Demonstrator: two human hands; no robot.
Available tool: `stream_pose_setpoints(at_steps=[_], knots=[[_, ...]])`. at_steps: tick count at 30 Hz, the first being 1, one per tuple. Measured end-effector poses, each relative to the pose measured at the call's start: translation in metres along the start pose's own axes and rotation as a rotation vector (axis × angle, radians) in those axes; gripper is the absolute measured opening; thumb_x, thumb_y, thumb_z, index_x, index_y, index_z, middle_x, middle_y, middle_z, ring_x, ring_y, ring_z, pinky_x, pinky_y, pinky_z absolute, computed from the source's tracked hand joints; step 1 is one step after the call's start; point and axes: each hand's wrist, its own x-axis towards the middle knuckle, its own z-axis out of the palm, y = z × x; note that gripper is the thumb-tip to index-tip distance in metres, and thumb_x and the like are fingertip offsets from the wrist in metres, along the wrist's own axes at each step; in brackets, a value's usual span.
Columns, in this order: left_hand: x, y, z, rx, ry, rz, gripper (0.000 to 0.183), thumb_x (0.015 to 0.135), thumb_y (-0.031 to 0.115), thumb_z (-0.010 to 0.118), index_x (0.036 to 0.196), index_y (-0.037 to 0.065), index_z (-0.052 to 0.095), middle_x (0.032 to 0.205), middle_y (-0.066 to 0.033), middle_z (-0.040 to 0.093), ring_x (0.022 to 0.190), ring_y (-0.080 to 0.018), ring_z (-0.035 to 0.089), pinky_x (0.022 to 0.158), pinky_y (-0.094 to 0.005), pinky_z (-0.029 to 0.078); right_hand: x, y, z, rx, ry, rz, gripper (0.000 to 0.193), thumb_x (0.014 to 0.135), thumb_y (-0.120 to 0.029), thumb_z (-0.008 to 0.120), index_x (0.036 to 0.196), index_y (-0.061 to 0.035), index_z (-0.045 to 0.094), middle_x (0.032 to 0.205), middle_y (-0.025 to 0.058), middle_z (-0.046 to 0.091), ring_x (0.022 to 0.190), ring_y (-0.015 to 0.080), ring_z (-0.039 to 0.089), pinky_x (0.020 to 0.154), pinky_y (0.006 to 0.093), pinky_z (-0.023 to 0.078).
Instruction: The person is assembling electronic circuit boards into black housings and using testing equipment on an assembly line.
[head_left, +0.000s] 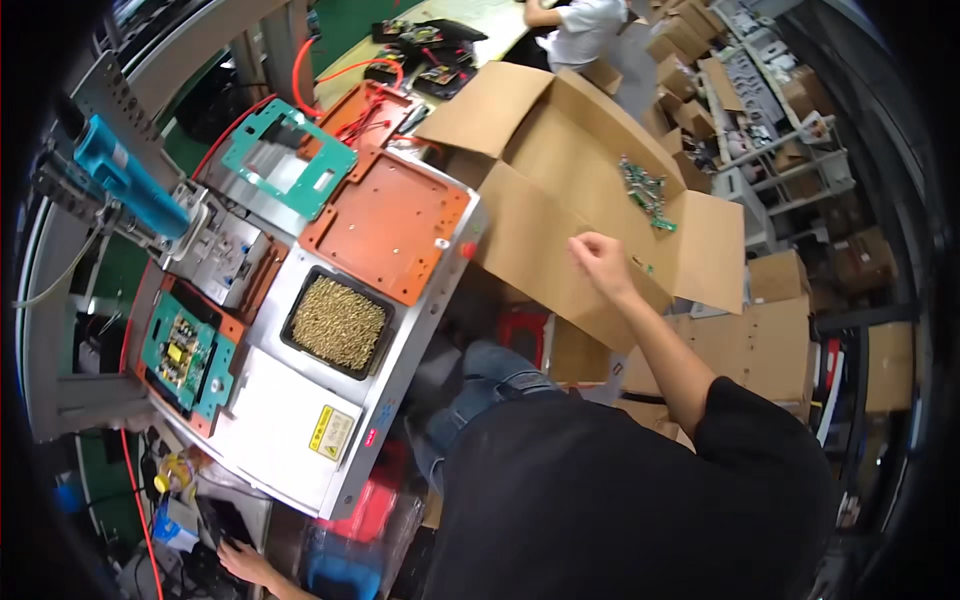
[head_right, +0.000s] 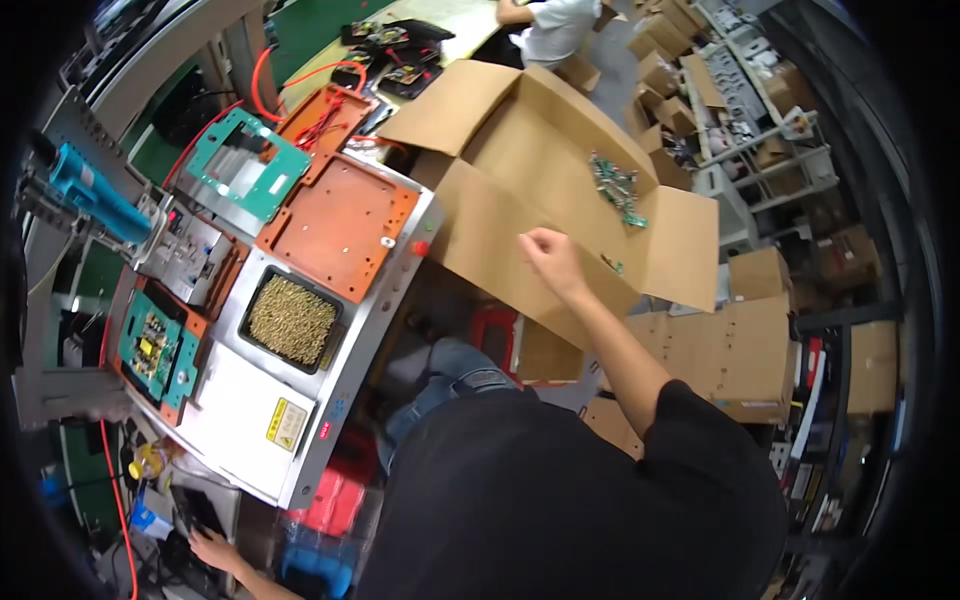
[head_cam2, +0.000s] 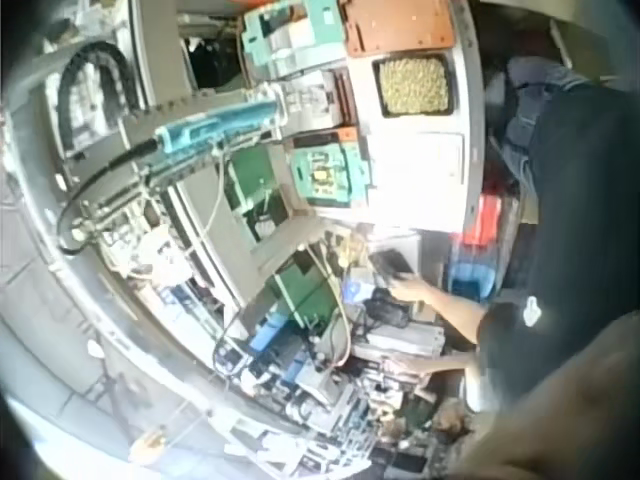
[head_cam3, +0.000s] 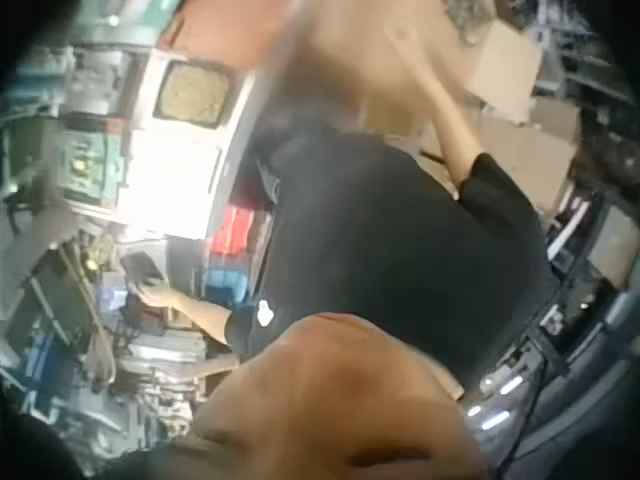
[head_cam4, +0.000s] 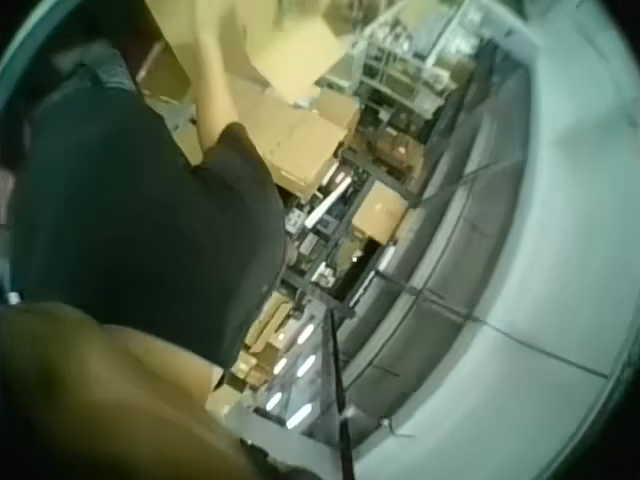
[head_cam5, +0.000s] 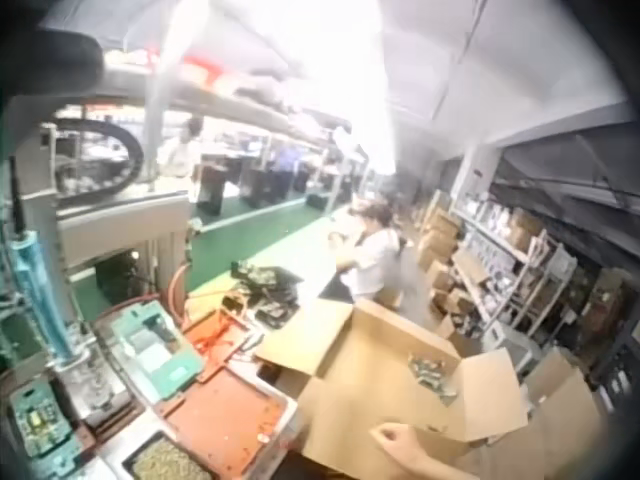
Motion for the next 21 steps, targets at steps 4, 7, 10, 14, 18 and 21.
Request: stream_pose_setpoints(at_steps=[4,7,10,14,18,21], knots=[[0.006,0.039,-0.133,-0.262,0.499,-0.118,0.03,0.1,0.019,0.067,0.113,-0.008,0.069,0.109,-0.0219,0.071,0.098,-0.0361,0.068,0.085,-0.0406,0.055,0.027,0.03,-0.023,0.071,0.081,0.115,0.021,0.101,-0.018,0.063,0.091,-0.0021,0.071,0.067,-0.0012,0.062,0.056,0.0025,0.052,0.049,0.0201,0.04],[-0.001,0.21,-0.289,-0.295,0.71,0.073,0.033,0.095,0.018,0.072,0.116,-0.007,0.067,0.109,-0.0232,0.071,0.098,-0.0352,0.069,0.089,-0.042,0.055,0.062,0.076,-0.036,0.043,0.204,0.111,0.022,0.099,-0.019,0.065,0.091,-0.0001,0.071,0.069,0.0006,0.066,0.056,0.006,0.057,0.051,0.0224,0.044],[-0.024,0.362,-0.37,-0.561,0.582,0.356,0.027,0.097,0.0,0.063,0.12,-0.012,0.064,0.121,-0.0246,0.068,0.109,-0.0362,0.066,0.095,-0.041,0.052,0.108,0.136,-0.042,-0.042,0.302,0.102,0.021,0.098,-0.019,0.066,0.093,0.0004,0.072,0.074,0.0033,0.069,0.062,0.0101,0.062,0.057,0.0256,0.049],[-0.001,0.546,-0.376,-0.816,0.107,0.654,0.046,0.081,-0.004,0.068,0.127,0.0,0.065,0.123,-0.0187,0.065,0.107,-0.0402,0.061,0.094,-0.0472,0.049,0.147,0.22,-0.107,-0.326,0.495,0.145,0.013,0.091,-0.013,0.067,0.096,-0.0019,0.073,0.079,0.0122,0.073,0.071,0.0217,0.07,0.066,0.035,0.055],[0.034,0.608,-0.341,-0.549,-0.105,0.78,0.061,0.076,0.002,0.074,0.136,0.003,0.06,0.138,-0.0173,0.058,0.113,-0.041,0.058,0.097,-0.0469,0.047,0.193,0.323,-0.179,-0.657,0.474,0.172,0.019,0.089,-0.01,0.061,0.103,-0.0102,0.074,0.101,0.0157,0.071,0.096,0.0358,0.069,0.083,0.0462,0.055],[0.059,0.599,-0.326,-0.562,-0.177,0.793,0.062,0.082,0.014,0.077,0.139,0.0,0.057,0.152,-0.0167,0.05,0.133,-0.0421,0.05,0.11,-0.0482,0.038,0.23,0.368,-0.196,-0.679,0.342,-0.032,0.025,0.087,-0.006,0.059,0.109,-0.0019,0.07,0.108,0.0215,0.069,0.107,0.0387,0.064,0.096,0.0477,0.049]])
